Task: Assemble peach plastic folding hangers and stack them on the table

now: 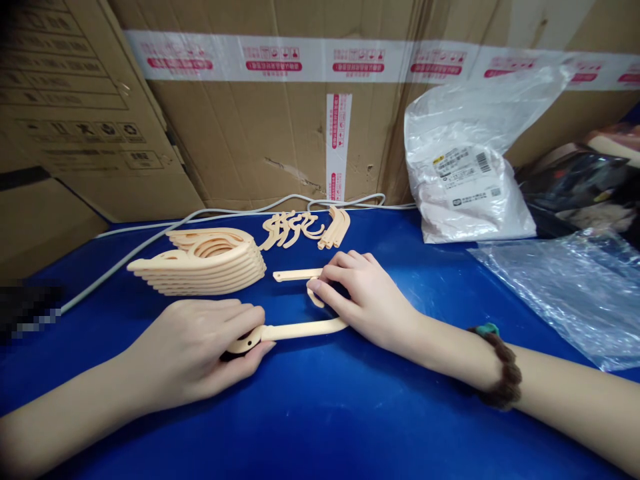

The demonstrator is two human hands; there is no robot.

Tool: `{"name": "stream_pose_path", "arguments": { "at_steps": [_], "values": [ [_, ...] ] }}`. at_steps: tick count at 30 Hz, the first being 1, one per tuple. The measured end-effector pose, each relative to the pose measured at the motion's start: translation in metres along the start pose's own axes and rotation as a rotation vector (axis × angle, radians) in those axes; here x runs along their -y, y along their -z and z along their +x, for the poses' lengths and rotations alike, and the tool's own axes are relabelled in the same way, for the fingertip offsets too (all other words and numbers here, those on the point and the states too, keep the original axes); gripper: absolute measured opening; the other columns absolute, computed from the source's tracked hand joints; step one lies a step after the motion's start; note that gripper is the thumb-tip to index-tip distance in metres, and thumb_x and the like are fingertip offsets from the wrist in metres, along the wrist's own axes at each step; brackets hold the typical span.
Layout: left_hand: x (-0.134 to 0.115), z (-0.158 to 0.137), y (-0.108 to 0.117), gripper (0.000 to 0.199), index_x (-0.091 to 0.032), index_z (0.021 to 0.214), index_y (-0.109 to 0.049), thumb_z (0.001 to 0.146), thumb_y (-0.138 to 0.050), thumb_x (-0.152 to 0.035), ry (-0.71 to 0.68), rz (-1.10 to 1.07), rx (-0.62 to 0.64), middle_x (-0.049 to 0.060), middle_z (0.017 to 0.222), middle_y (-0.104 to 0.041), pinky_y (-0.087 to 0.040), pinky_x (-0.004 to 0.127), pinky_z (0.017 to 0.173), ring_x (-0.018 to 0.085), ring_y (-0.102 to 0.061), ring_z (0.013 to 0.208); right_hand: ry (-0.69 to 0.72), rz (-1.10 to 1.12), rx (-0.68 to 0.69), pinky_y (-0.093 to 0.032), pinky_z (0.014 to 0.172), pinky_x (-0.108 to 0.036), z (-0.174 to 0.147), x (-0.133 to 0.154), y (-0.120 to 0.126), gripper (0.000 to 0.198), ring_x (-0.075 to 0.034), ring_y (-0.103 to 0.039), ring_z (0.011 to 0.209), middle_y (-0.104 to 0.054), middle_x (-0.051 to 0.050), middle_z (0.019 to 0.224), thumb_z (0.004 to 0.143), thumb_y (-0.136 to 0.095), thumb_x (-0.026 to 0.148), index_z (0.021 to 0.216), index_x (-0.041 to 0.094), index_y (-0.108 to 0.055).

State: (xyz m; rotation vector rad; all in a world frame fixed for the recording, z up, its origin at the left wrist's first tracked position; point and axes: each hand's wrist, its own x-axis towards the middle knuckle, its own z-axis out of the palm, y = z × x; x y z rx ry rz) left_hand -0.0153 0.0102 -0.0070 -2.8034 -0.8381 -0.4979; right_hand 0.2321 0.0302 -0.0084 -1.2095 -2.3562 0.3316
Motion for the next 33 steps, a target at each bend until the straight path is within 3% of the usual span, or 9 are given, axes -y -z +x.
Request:
{"name": "stream_pose_path", "arguments": {
  "at_steps": [6,12,16,22,28,33],
  "values": [
    [-0.003,0.0,-0.001,0.019,-0.019,0.08,-0.048,0.088,-0.055,-0.035,-0.005,-0.147,0.073,-0.002,0.069,-0.054,-0.028,0.028,0.052,0.016,-0.047,0.064,0.008,-0.017,-0.002,-0.03,0.077,-0.032,0.0,-0.001,-0.002,0.031,-0.015,-0.051,0.081,-0.058,0.0,0.083,0.1,-0.043,0.038,0.083,0.021,-0.064],
    [-0.007,0.002,0.003,0.043,-0.017,0.092,-0.054,0.082,-0.061,-0.058,-0.011,-0.289,0.146,0.002,0.082,-0.056,-0.029,0.029,0.054,0.02,-0.048,0.076,0.016,-0.041,0.003,-0.03,0.074,-0.033,0.0,-0.001,-0.002,0.029,-0.015,-0.05,0.076,-0.056,0.0,0.077,0.099,-0.045,0.039,0.085,0.021,-0.062],
    [-0.009,0.004,0.006,0.04,-0.015,0.099,-0.056,0.087,-0.057,-0.053,-0.024,-0.388,0.186,0.005,0.09,-0.057,-0.037,0.032,0.064,0.021,-0.048,0.081,0.016,-0.08,0.02,-0.031,0.075,-0.034,0.0,0.0,-0.002,0.023,-0.017,-0.051,0.077,-0.058,-0.001,0.08,0.098,-0.046,0.033,0.088,0.02,-0.062],
    [-0.012,0.006,0.008,0.035,-0.015,0.105,-0.058,0.092,-0.054,-0.047,-0.044,-0.369,0.25,0.007,0.098,-0.059,-0.042,0.035,0.073,0.023,-0.051,0.086,0.021,-0.098,0.032,-0.031,0.076,-0.034,0.0,-0.001,-0.001,0.017,-0.018,-0.052,0.079,-0.061,-0.003,0.086,0.093,-0.047,0.018,0.093,0.02,-0.064],
    [-0.012,0.007,0.005,0.041,-0.014,0.106,-0.057,0.089,-0.058,-0.052,-0.139,-0.232,0.105,0.01,0.112,-0.061,-0.043,0.04,0.087,0.028,-0.053,0.106,0.03,-0.077,0.033,-0.032,0.078,-0.034,0.0,-0.001,-0.002,0.022,-0.018,-0.055,0.082,-0.063,-0.003,0.09,0.093,-0.043,0.015,0.097,0.019,-0.064],
    [-0.011,0.004,0.003,0.049,-0.012,0.107,-0.057,0.09,-0.051,-0.058,-0.166,-0.046,-0.021,0.012,0.102,-0.064,-0.049,0.039,0.072,0.028,-0.061,0.09,0.028,-0.079,0.032,-0.032,0.077,-0.034,0.0,-0.001,-0.002,0.021,-0.018,-0.055,0.082,-0.063,-0.004,0.09,0.093,-0.043,0.016,0.097,0.02,-0.064]
  ]
}}
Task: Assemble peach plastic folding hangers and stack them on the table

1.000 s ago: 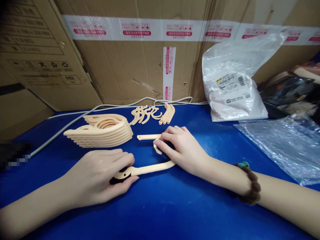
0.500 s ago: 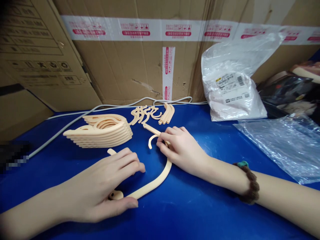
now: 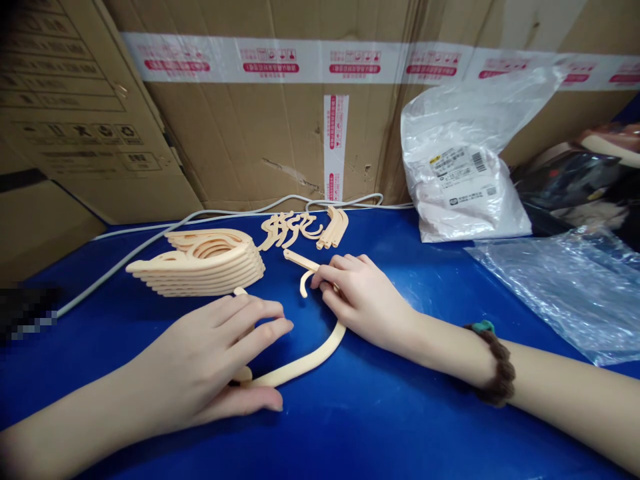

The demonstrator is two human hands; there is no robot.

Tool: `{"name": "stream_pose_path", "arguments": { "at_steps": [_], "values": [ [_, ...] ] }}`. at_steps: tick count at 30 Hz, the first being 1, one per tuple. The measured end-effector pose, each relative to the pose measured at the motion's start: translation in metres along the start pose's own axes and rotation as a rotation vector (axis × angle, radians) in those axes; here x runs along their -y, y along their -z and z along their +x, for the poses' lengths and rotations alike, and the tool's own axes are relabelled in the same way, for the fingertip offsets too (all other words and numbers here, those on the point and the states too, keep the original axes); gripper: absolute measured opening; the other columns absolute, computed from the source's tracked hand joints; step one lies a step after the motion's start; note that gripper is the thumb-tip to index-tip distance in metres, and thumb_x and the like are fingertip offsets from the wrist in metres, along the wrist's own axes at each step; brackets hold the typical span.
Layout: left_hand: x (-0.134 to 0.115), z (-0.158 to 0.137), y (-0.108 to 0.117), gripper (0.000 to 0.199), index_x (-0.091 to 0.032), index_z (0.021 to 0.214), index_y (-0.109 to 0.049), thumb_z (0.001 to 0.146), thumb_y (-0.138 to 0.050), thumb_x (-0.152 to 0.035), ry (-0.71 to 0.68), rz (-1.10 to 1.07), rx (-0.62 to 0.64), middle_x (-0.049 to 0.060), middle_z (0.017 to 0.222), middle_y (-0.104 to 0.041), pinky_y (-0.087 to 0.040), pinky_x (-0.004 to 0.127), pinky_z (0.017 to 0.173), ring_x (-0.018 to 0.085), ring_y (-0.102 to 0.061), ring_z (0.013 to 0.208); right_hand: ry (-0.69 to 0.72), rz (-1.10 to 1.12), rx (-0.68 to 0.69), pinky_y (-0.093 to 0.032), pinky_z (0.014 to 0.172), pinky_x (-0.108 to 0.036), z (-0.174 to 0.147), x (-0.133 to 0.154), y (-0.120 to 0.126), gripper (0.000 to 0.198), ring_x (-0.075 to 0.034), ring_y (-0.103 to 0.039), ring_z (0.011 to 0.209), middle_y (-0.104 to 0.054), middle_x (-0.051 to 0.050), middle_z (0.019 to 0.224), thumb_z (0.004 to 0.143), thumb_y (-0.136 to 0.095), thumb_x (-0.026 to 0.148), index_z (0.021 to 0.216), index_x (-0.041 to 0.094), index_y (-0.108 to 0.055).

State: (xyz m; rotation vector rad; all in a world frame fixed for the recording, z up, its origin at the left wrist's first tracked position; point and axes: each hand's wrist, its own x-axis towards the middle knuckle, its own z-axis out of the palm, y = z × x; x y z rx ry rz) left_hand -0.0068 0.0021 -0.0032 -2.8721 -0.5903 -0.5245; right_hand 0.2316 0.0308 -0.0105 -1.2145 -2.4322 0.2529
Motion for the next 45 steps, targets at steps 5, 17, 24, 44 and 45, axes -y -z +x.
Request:
{"name": "stream_pose_path", "arguments": {
  "at_steps": [5,17,24,44,45],
  "values": [
    [-0.0012,0.0004,0.0001,0.04,-0.013,0.102,-0.058,0.096,-0.045,-0.05,0.007,0.012,0.021,0.011,0.103,-0.064,-0.05,0.032,0.064,0.025,-0.062,0.084,0.003,-0.009,0.004,-0.032,0.077,-0.034,-0.0009,-0.0004,-0.0002,0.02,-0.018,-0.056,0.082,-0.063,-0.004,0.089,0.093,-0.044,0.017,0.097,0.02,-0.063],
    [-0.0013,0.0023,0.0025,0.015,-0.016,0.101,-0.058,0.094,-0.046,-0.019,0.063,-0.295,0.118,0.007,0.109,-0.061,-0.046,0.03,0.079,0.019,-0.056,0.092,-0.037,-0.044,-0.002,-0.032,0.075,-0.034,-0.0001,-0.0004,0.0012,0.019,-0.019,-0.055,0.079,-0.062,-0.003,0.085,0.095,-0.045,0.024,0.098,0.02,-0.064],
    [-0.002,0.0072,0.0037,0.02,-0.015,0.099,-0.058,0.09,-0.042,-0.008,0.049,-0.316,0.108,0.007,0.106,-0.062,-0.046,0.03,0.08,0.018,-0.055,0.09,-0.046,-0.051,-0.011,-0.034,0.077,-0.034,0.0003,-0.0022,-0.0006,0.017,-0.02,-0.057,0.082,-0.064,-0.004,0.089,0.094,-0.047,0.024,0.1,0.02,-0.063],
    [-0.0021,0.0036,-0.0022,0.031,-0.016,0.114,-0.056,0.089,-0.043,-0.003,0.044,-0.334,0.12,0.006,0.117,-0.059,-0.045,0.029,0.092,0.018,-0.052,0.107,-0.016,-0.085,0.026,-0.034,0.079,-0.035,0.0014,-0.0002,-0.0003,0.023,-0.02,-0.059,0.087,-0.065,-0.005,0.096,0.098,-0.041,0.024,0.107,0.018,-0.062],
    [-0.0019,0.0037,-0.0018,0.033,-0.017,0.115,-0.056,0.088,-0.043,-0.002,0.044,-0.336,0.125,0.006,0.117,-0.058,-0.044,0.028,0.093,0.018,-0.052,0.108,-0.014,-0.085,0.028,-0.034,0.079,-0.035,0.0011,-0.0001,-0.0001,0.023,-0.02,-0.059,0.088,-0.065,-0.005,0.095,0.098,-0.042,0.024,0.107,0.019,-0.062]
  ]
}}
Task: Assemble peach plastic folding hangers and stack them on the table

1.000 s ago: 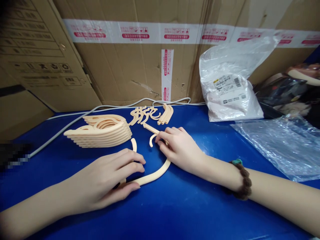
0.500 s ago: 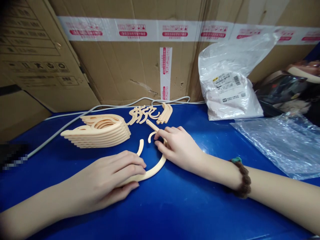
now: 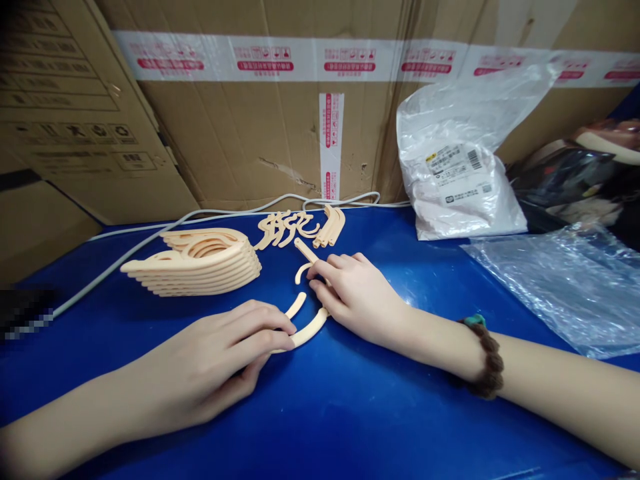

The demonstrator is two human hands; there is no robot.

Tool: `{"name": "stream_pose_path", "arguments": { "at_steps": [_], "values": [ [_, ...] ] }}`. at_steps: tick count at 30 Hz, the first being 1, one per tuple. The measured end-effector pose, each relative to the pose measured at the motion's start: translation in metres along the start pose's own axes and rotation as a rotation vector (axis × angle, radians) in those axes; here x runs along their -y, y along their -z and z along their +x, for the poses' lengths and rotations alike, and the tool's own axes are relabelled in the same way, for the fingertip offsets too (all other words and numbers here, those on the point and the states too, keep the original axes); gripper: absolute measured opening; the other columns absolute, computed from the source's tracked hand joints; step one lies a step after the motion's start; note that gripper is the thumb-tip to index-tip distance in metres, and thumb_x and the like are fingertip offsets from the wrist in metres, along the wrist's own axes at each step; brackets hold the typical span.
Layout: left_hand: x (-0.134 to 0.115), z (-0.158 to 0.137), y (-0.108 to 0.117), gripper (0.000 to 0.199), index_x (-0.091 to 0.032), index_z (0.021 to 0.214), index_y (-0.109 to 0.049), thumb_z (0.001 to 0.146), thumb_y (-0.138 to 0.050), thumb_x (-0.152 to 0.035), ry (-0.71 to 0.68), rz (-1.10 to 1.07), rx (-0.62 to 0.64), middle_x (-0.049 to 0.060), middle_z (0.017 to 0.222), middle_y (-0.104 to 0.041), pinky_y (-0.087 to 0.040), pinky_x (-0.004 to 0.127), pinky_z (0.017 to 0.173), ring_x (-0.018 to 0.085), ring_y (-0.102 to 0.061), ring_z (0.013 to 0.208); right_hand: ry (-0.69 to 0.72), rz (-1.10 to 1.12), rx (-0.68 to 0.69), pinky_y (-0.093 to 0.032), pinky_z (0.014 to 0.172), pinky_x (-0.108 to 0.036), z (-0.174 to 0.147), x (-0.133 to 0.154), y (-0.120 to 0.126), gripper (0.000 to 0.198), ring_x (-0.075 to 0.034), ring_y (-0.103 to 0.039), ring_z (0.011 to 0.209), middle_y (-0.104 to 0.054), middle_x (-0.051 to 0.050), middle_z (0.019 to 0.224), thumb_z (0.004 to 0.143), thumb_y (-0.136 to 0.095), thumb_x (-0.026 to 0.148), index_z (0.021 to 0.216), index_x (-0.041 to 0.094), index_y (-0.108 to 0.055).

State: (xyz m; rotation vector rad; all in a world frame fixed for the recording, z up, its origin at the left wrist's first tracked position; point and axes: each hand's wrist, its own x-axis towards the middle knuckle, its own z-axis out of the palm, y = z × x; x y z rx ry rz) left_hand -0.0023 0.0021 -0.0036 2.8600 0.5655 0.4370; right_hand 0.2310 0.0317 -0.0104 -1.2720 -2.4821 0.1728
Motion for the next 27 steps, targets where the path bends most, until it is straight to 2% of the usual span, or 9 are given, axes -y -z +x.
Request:
{"name": "stream_pose_path", "arguments": {
  "at_steps": [5,10,17,21,27],
  "values": [
    [0.0007,-0.0001,0.0008,0.033,-0.017,0.117,-0.054,0.089,-0.042,-0.004,0.011,0.001,0.009,0.005,0.12,-0.057,-0.043,0.027,0.095,0.017,-0.051,0.111,0.002,-0.013,0.0,-0.034,0.078,-0.035,-0.0007,-0.0003,-0.0008,0.022,-0.02,-0.059,0.088,-0.064,-0.005,0.095,0.098,-0.043,0.025,0.107,0.019,-0.062],
    [0.0021,-0.0009,0.0003,0.033,-0.016,0.123,-0.05,0.091,-0.045,-0.01,0.054,0.072,-0.06,0.007,0.124,-0.056,-0.042,0.029,0.096,0.019,-0.05,0.115,0.014,-0.028,-0.011,-0.034,0.078,-0.035,-0.0003,-0.0013,-0.0023,0.022,-0.02,-0.059,0.088,-0.064,-0.005,0.095,0.097,-0.043,0.024,0.107,0.019,-0.062],
    [0.0015,-0.0017,-0.0011,0.027,-0.015,0.115,-0.053,0.091,-0.05,-0.026,0.116,0.282,-0.162,0.008,0.109,-0.062,-0.045,0.04,0.079,0.025,-0.057,0.094,0.012,-0.032,-0.016,-0.035,0.078,-0.035,-0.0005,-0.0012,-0.0022,0.022,-0.02,-0.059,0.087,-0.064,-0.005,0.093,0.097,-0.044,0.025,0.106,0.018,-0.062],
    [0.0035,0.0009,-0.0004,0.022,-0.016,0.112,-0.054,0.093,-0.049,-0.023,0.096,0.225,-0.119,0.006,0.101,-0.063,-0.043,0.039,0.08,0.024,-0.057,0.092,0.015,-0.035,-0.012,-0.035,0.079,-0.035,-0.0011,-0.0008,-0.0025,0.022,-0.021,-0.059,0.087,-0.063,-0.006,0.094,0.097,-0.044,0.025,0.107,0.019,-0.062],
    [0.0036,0.0021,-0.0006,0.02,-0.016,0.114,-0.054,0.095,-0.046,-0.017,0.047,0.153,-0.08,0.004,0.1,-0.062,-0.042,0.037,0.085,0.022,-0.054,0.095,0.013,-0.038,-0.006,-0.035,0.079,-0.035,-0.0028,-0.0008,-0.0025,0.022,-0.021,-0.059,0.088,-0.063,-0.006,0.094,0.097,-0.043,0.024,0.108,0.019,-0.061]
  ]
}}
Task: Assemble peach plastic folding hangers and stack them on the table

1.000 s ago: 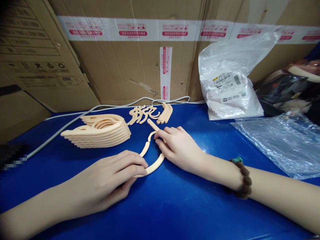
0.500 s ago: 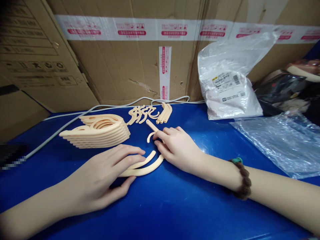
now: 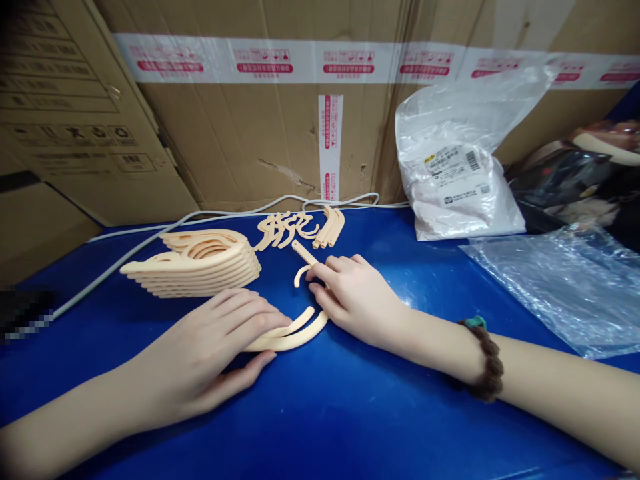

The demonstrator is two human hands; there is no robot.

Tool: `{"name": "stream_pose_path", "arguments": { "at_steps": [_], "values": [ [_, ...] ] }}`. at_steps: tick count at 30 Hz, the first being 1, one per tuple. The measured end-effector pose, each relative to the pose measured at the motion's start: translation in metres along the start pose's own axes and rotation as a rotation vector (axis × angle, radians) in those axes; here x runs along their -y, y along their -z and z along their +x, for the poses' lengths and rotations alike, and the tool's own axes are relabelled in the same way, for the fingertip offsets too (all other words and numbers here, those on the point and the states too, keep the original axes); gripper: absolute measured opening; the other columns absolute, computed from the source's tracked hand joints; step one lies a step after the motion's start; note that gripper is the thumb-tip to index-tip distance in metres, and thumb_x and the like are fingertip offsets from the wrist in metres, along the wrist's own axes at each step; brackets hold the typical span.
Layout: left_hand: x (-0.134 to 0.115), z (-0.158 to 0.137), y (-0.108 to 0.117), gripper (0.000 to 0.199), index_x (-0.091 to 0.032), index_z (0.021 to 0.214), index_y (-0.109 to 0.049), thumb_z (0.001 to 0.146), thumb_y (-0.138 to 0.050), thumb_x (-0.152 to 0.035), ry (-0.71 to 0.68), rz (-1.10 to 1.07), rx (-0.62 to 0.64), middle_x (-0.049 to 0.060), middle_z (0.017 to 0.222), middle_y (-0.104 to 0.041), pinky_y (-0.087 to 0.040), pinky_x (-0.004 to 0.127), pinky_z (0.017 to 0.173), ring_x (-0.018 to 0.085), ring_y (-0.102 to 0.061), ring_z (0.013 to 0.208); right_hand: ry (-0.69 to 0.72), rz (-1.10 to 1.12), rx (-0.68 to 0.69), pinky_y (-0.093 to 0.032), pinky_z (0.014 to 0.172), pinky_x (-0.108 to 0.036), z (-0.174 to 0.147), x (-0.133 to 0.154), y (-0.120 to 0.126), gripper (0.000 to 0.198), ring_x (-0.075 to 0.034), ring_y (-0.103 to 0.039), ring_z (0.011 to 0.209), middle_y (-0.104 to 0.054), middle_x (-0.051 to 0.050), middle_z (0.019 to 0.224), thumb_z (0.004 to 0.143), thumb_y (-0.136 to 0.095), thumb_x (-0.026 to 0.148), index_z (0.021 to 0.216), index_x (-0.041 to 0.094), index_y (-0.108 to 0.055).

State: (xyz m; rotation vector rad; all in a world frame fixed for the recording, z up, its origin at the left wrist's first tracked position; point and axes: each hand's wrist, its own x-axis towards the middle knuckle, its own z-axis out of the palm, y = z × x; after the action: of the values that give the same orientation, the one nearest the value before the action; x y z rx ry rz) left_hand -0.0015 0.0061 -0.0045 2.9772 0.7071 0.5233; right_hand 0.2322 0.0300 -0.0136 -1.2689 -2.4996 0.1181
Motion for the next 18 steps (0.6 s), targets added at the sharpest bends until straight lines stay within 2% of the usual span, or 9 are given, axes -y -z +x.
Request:
{"name": "stream_pose_path", "arguments": {
  "at_steps": [7,11,15,18],
  "values": [
    [0.0016,-0.0018,-0.0012,0.023,-0.014,0.113,-0.056,0.095,-0.044,-0.01,-0.062,0.022,-0.001,0.006,0.103,-0.062,-0.041,0.036,0.091,0.022,-0.053,0.101,0.047,0.048,0.012,-0.033,0.078,-0.033,0.0013,0.0004,-0.0004,0.019,-0.02,-0.059,0.089,-0.063,-0.005,0.096,0.096,-0.044,0.021,0.108,0.018,-0.059],
    [0.0012,-0.0028,-0.0025,0.022,-0.015,0.11,-0.056,0.093,-0.046,-0.006,-0.068,0.043,-0.044,0.006,0.107,-0.062,-0.04,0.034,0.093,0.021,-0.052,0.106,0.088,0.105,0.006,-0.031,0.074,-0.031,0.0004,0.0019,0.0025,0.016,-0.016,-0.057,0.08,-0.063,-0.002,0.086,0.097,-0.044,0.023,0.097,0.017,-0.059],
    [0.0,-0.0024,-0.0036,0.013,-0.016,0.104,-0.056,0.094,-0.049,-0.011,-0.059,0.144,-0.132,0.005,0.096,-0.063,-0.044,0.034,0.08,0.021,-0.056,0.091,0.197,0.19,0.016,-0.031,0.071,-0.031,-0.0023,0.0041,0.0073,0.038,-0.014,-0.052,0.067,-0.057,0.0,0.071,0.103,-0.031,0.032,0.078,0.017,-0.054],
    [0.0004,-0.0014,-0.0027,0.008,-0.016,0.096,-0.056,0.095,-0.049,-0.016,-0.023,0.185,-0.133,0.004,0.085,-0.062,-0.044,0.034,0.068,0.021,-0.056,0.077,0.245,0.203,0.016,-0.03,0.069,-0.03,-0.004,0.0051,0.0082,0.039,-0.012,-0.048,0.061,-0.054,0.001,0.067,0.103,-0.03,0.032,0.073,0.018,-0.051]
  ]
}}
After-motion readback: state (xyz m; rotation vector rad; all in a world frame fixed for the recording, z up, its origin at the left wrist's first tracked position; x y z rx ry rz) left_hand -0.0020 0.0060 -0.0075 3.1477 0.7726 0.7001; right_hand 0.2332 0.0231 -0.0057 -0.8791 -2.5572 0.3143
